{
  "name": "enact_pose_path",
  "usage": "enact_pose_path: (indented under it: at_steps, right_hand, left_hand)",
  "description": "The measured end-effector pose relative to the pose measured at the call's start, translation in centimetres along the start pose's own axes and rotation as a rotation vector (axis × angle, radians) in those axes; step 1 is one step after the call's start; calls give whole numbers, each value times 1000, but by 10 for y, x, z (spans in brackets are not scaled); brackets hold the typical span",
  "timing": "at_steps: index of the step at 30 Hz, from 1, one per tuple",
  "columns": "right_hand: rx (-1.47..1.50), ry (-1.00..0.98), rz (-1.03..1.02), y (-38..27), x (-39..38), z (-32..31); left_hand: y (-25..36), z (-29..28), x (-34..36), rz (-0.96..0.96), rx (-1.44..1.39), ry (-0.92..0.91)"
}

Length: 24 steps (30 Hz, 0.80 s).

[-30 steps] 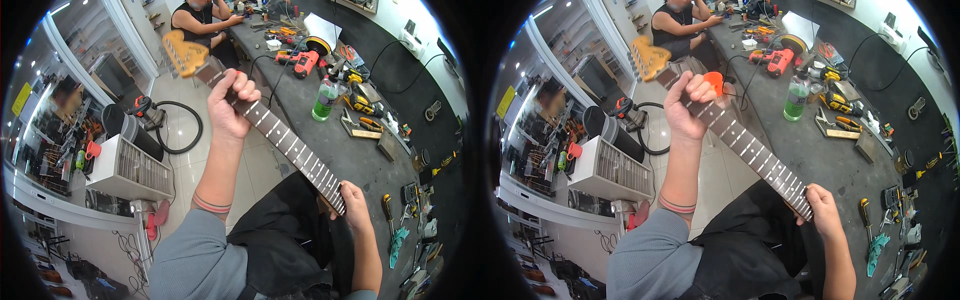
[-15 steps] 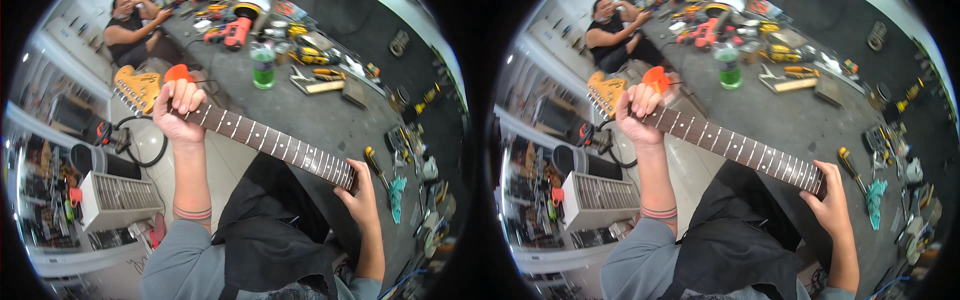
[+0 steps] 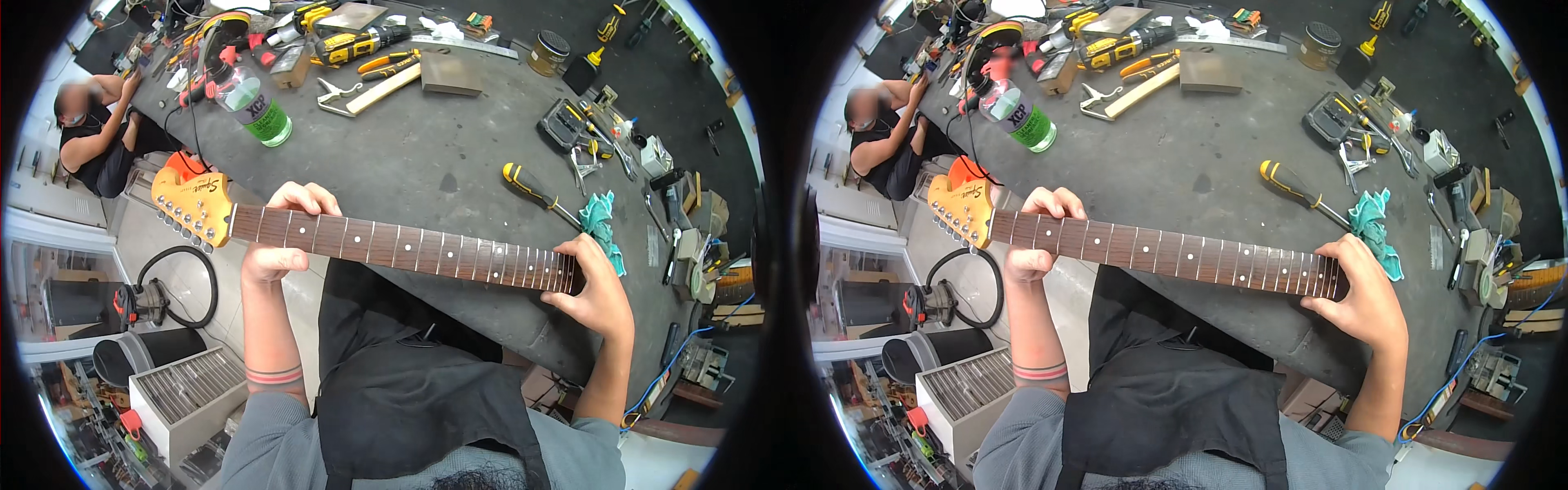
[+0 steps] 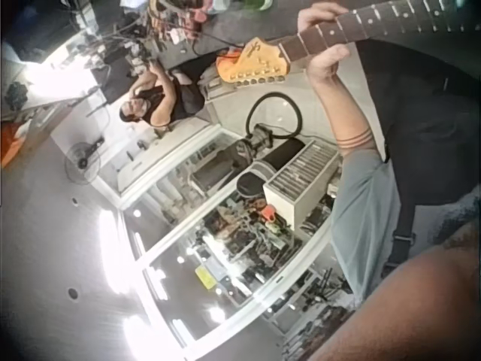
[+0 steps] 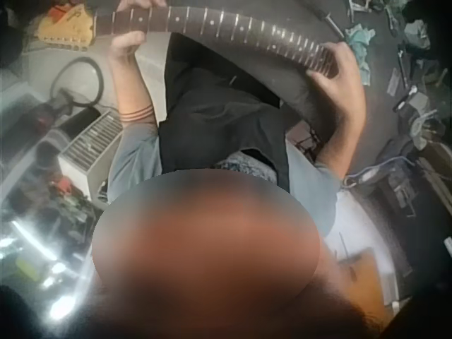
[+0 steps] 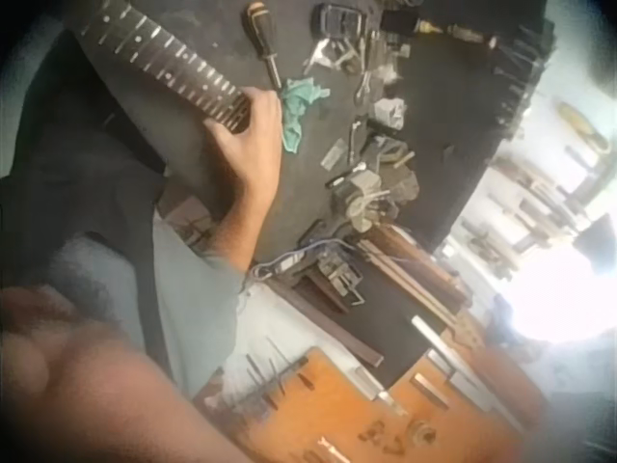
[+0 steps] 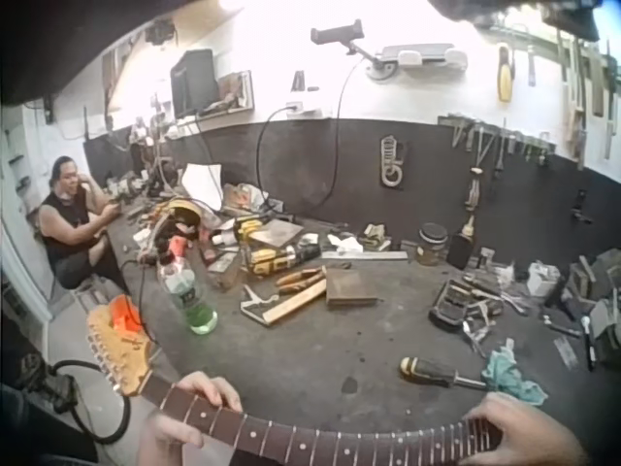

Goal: The person uses a screwdriver to tighten the tuning pegs on the headstock of a guitar neck. They systematically adjust each peg, then inspect the neck and tuning mechanism by hand.

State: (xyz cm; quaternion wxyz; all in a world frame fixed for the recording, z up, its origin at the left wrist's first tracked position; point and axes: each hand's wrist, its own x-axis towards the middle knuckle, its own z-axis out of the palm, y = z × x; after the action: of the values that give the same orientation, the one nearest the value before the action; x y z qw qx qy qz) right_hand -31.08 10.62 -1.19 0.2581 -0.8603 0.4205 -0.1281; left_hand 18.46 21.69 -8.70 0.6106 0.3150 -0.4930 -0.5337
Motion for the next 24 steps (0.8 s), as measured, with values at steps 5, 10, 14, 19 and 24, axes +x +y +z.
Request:
enact_pose_path:
  at_steps: [5,10,14,19,24]
  right_hand:
    - [201,31,-159,19,6,4]
    - [437,172,118,59,-14,12]
    - [626,74,343,70,-17,7]
    - [550,94,254,72,-12,17]
    - [597,111,252,75,-13,18]
  left_hand:
    - [-1,6,21,53,-115,-4]
    - [-13,8,33,42,-146,-13]
    - [-25,15,37,31,-154,-31]
    - [-30,12,42,16,-211,-90]
    - [-35,7,42,45,-188,-134]
